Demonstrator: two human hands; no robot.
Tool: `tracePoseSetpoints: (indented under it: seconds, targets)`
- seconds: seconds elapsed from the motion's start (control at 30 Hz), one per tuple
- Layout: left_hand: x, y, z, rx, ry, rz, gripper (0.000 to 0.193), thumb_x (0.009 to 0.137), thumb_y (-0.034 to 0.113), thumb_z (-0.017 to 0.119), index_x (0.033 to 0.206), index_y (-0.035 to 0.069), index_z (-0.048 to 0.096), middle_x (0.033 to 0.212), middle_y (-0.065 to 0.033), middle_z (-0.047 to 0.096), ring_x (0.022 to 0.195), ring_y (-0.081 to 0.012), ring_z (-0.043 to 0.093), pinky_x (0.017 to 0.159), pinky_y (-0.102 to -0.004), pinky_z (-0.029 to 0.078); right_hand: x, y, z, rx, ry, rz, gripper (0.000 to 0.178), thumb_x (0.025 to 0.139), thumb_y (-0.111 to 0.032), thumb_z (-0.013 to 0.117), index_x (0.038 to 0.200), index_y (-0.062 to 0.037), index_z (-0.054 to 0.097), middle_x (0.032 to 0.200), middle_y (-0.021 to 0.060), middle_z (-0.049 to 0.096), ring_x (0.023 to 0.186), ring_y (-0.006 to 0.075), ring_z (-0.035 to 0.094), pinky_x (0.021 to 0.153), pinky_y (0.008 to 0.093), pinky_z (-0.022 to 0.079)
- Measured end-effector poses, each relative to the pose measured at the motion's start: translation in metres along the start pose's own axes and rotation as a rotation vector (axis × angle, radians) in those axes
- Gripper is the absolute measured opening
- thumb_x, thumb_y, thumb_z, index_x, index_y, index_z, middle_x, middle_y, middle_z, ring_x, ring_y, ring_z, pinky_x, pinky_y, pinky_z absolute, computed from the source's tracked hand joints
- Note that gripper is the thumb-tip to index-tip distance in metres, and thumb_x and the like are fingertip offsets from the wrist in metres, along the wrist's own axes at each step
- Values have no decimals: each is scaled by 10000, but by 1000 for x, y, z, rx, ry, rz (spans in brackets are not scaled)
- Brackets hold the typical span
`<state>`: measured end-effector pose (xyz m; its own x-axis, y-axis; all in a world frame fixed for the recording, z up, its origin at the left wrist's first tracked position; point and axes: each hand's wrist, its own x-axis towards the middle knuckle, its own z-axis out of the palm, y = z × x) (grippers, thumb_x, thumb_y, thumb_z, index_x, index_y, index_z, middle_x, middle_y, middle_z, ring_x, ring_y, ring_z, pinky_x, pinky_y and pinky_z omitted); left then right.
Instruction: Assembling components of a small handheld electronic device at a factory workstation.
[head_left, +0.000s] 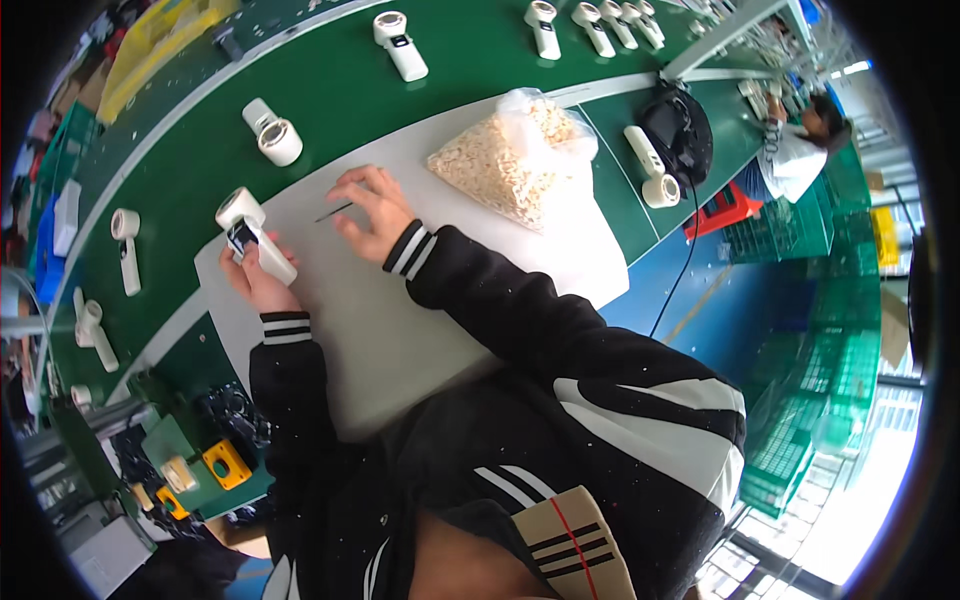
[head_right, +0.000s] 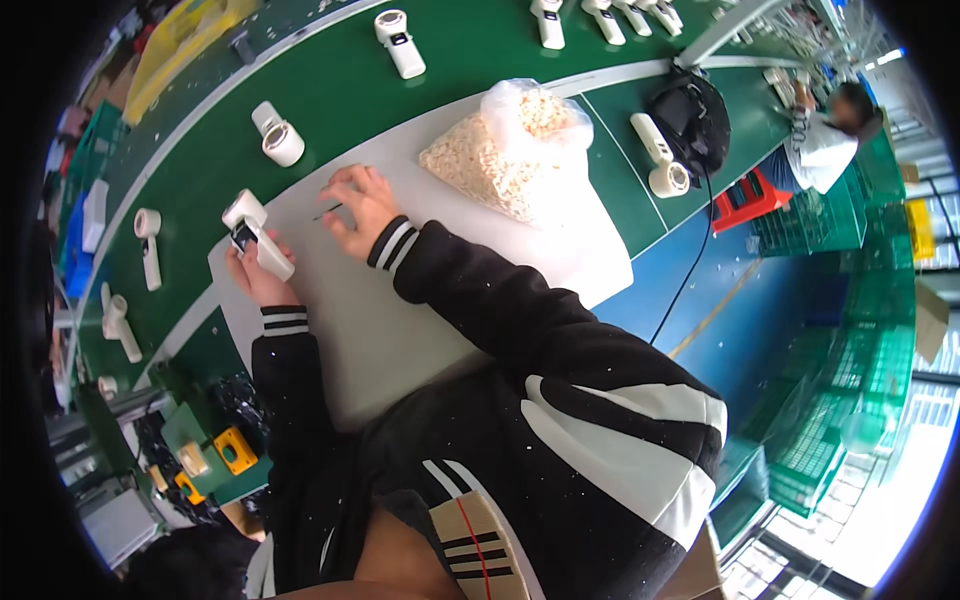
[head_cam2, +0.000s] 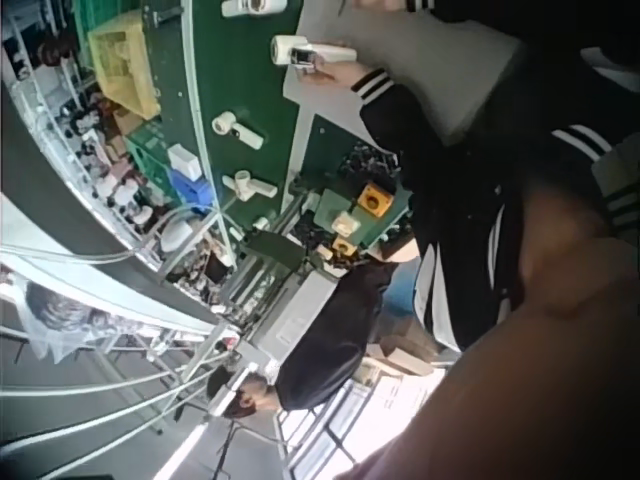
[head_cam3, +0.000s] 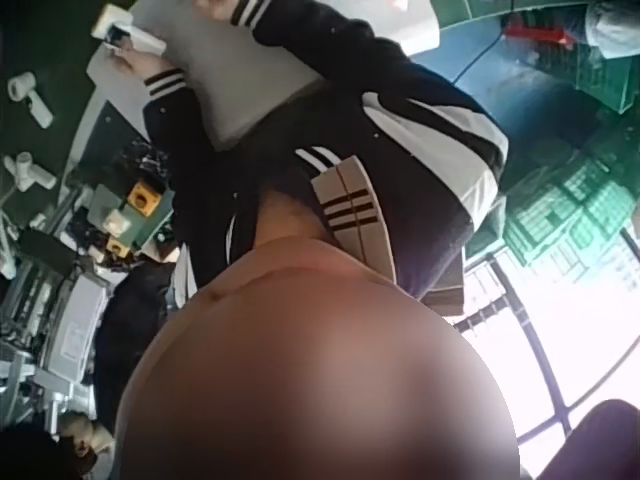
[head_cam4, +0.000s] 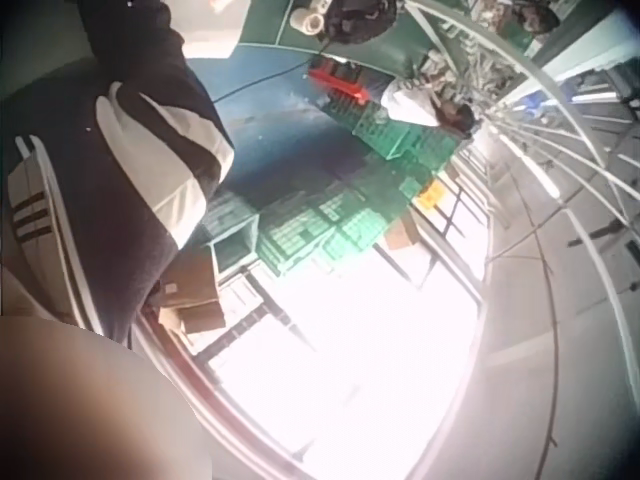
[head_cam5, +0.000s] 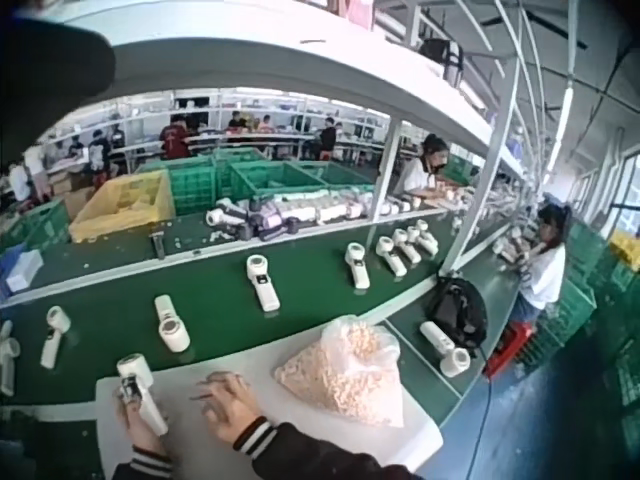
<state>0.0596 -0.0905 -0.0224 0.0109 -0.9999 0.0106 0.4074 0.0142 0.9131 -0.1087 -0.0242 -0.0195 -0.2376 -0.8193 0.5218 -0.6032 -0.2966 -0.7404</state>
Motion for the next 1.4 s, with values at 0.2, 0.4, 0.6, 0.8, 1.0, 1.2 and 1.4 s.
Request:
tracePoseSetpoints:
  seconds: [0.2, 0.4, 0.6, 0.8, 1.0, 1.2, 1.4]
  targets:
    - [-38, -5, 26, 40, -231, 174, 430, 989, 266, 421, 1366, 89, 313, 1225, -211, 518, 914, -245, 536, 768, -372, 456, -26, -37, -13, 340, 24, 63, 362, 868, -144, 620, 1219, -88, 555, 1175, 110, 526, 1074, 273, 505, 947, 370, 422]
    - [-90, -14, 47, 116, -647, 348, 598, 989, 367, 420, 1465, 43, 260, 1471, -257, 363, 1285, -322, 449, 1065, -451, 366, -48, -45, -56, 498, 44, 180, 505, 919, -183, 636, 1360, -44, 434, 1219, 138, 538, 1094, 266, 530, 974, 367, 429]
    - [-107, -10, 55, 395, -813, 324, 545, 963, 308, 454, 1403, -4, 374, 1413, -211, 427, 1237, -301, 453, 1042, -417, 356, -46, -14, -160, 450, 302, 327, 572, 880, -169, 690, 1372, -26, 435, 1225, 159, 567, 1071, 265, 570, 969, 351, 449]
    - [-107, -6, 64, 469, -798, 158, 382, 938, 172, 498, 1275, -8, 509, 1236, -144, 572, 1051, -256, 547, 937, -357, 423, -49, 63, -272, -215, 617, 595, 576, 820, -278, 723, 1325, -84, 526, 1204, 151, 631, 1027, 299, 629, 928, 373, 489]
    - [-106, -7, 63, 519, -846, 131, 283, 921, 86, 523, 1184, -8, 565, 1111, -130, 628, 960, -239, 588, 883, -329, 468, -63, 119, -325, -1022, 524, 663, 582, 766, -407, 722, 1290, -187, 597, 1193, 105, 660, 1053, 350, 627, 916, 413, 494]
    - [-102, -7, 59, 547, -866, 138, 250, 907, 60, 546, 1145, -6, 584, 1069, -121, 637, 928, -237, 598, 862, -324, 482, -84, 128, -357, -1199, 463, 735, 568, 740, -394, 736, 1272, -243, 607, 1173, 99, 637, 1076, 382, 597, 904, 458, 497]
    - [-96, -3, 54, 548, -862, 162, 252, 897, 54, 558, 1143, 0, 580, 1094, -124, 623, 942, -244, 593, 866, -327, 476, -94, 110, -387, -986, 426, 963, 585, 703, -280, 775, 1253, -191, 599, 1193, 151, 593, 1020, 363, 607, 865, 436, 517]
